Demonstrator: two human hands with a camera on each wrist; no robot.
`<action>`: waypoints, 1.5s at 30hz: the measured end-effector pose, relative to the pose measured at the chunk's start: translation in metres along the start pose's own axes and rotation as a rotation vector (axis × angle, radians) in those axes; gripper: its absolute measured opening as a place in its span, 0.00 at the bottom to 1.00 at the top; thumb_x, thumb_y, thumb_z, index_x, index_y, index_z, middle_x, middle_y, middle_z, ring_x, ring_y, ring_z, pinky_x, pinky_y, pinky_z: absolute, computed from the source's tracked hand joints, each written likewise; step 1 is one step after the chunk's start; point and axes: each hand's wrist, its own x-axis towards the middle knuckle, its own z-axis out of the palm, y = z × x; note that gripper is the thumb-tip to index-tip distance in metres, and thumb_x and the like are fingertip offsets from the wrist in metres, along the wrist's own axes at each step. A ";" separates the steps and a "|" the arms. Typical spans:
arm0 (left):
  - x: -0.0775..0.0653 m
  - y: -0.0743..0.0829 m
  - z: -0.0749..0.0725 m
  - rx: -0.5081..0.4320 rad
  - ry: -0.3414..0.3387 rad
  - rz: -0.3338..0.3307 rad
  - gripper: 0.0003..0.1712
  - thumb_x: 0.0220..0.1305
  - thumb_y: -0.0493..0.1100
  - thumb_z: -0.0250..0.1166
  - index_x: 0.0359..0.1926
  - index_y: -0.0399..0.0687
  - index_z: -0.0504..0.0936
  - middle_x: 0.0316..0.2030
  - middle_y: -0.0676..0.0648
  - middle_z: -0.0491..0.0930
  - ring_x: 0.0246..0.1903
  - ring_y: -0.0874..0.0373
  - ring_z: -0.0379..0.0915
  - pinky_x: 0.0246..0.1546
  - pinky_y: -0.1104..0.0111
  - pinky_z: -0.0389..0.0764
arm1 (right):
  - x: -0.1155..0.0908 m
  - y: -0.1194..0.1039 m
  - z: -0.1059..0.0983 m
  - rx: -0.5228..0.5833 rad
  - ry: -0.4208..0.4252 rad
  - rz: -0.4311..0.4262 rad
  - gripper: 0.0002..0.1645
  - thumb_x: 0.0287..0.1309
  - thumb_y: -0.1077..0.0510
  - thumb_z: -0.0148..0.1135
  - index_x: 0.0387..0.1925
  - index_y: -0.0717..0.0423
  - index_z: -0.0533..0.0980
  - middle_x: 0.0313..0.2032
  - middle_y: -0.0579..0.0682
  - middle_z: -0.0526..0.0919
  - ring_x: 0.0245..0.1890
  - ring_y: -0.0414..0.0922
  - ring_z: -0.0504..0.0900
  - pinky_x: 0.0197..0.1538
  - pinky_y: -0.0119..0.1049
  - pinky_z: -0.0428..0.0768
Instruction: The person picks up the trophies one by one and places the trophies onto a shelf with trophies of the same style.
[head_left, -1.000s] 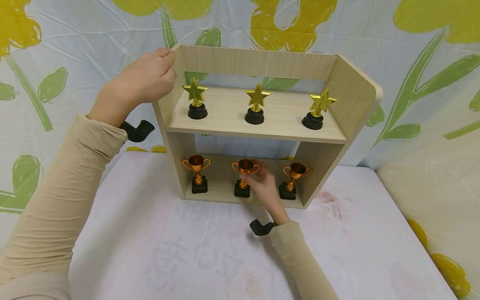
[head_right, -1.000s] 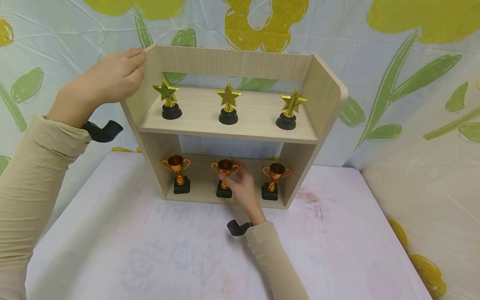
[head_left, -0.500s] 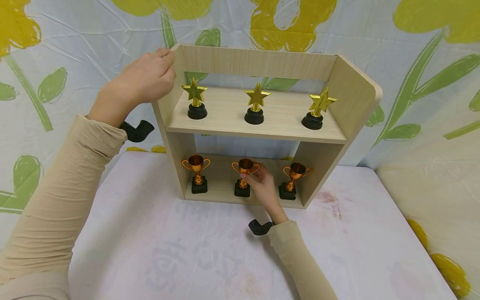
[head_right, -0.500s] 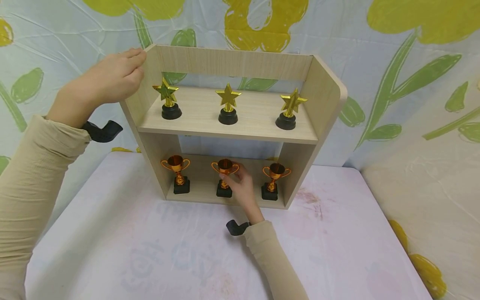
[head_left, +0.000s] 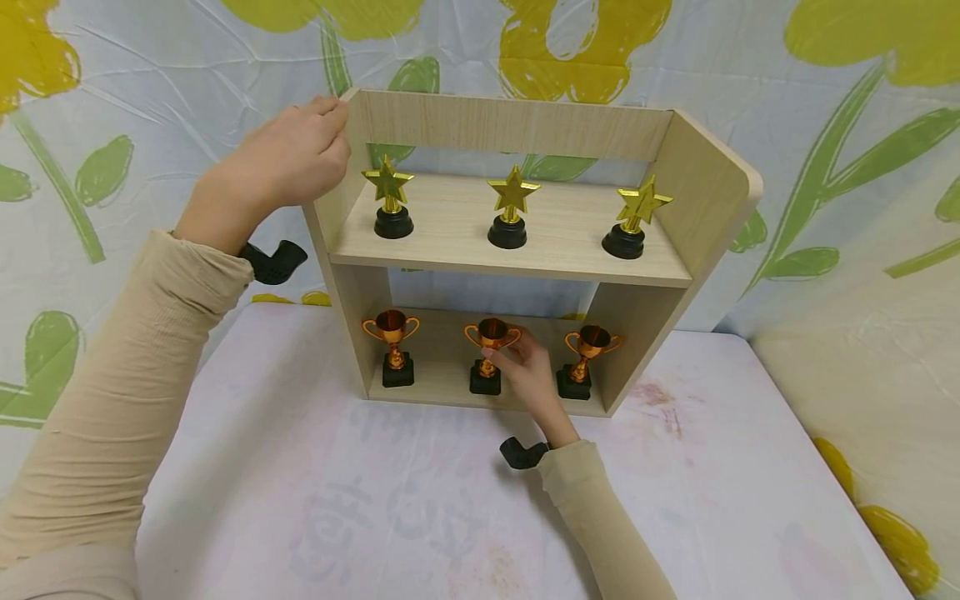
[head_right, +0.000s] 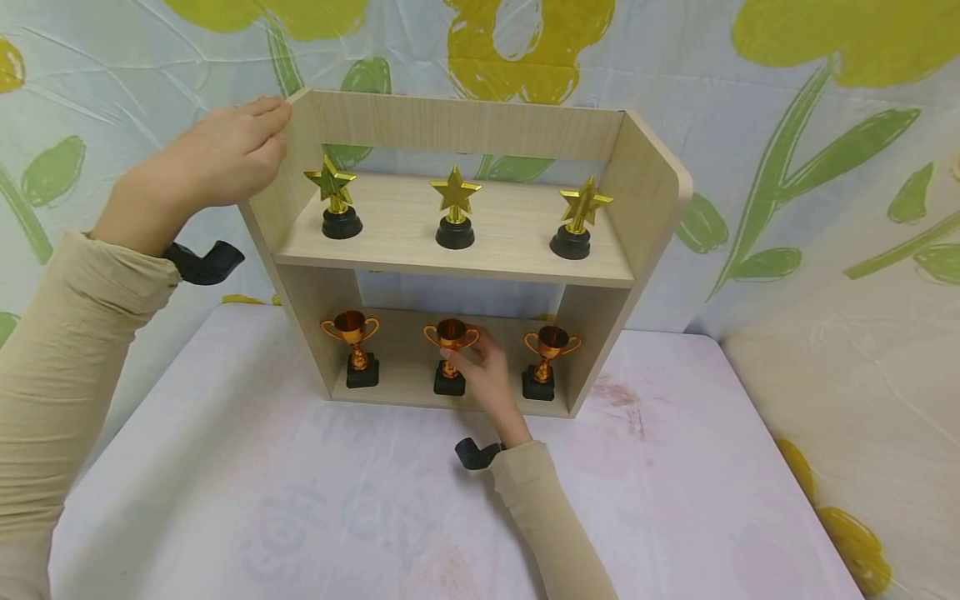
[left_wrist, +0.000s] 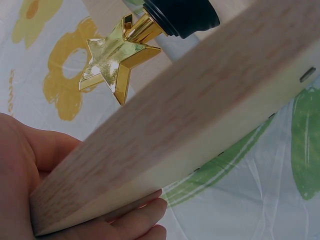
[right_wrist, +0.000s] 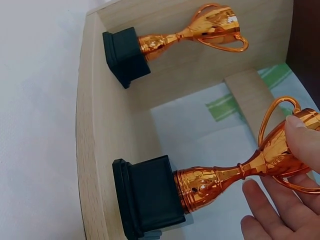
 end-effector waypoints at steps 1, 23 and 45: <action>0.000 0.000 0.000 0.000 -0.001 -0.001 0.34 0.73 0.41 0.27 0.75 0.28 0.46 0.76 0.32 0.44 0.75 0.35 0.36 0.76 0.50 0.41 | 0.000 0.000 0.000 -0.001 -0.001 0.003 0.23 0.59 0.69 0.67 0.55 0.71 0.73 0.54 0.66 0.79 0.60 0.57 0.76 0.65 0.45 0.76; -0.001 0.002 -0.002 -0.006 -0.010 -0.013 0.35 0.73 0.42 0.26 0.76 0.30 0.45 0.76 0.33 0.42 0.75 0.36 0.33 0.76 0.50 0.39 | 0.000 -0.001 -0.001 0.012 -0.008 0.015 0.23 0.60 0.69 0.66 0.55 0.72 0.73 0.54 0.66 0.79 0.60 0.57 0.77 0.61 0.37 0.79; -0.002 0.000 -0.002 -0.015 -0.023 -0.018 0.35 0.74 0.43 0.25 0.76 0.30 0.41 0.76 0.32 0.39 0.76 0.38 0.30 0.77 0.53 0.36 | 0.001 -0.007 -0.006 0.003 -0.014 -0.027 0.36 0.58 0.69 0.68 0.66 0.70 0.66 0.61 0.66 0.73 0.60 0.58 0.74 0.71 0.54 0.66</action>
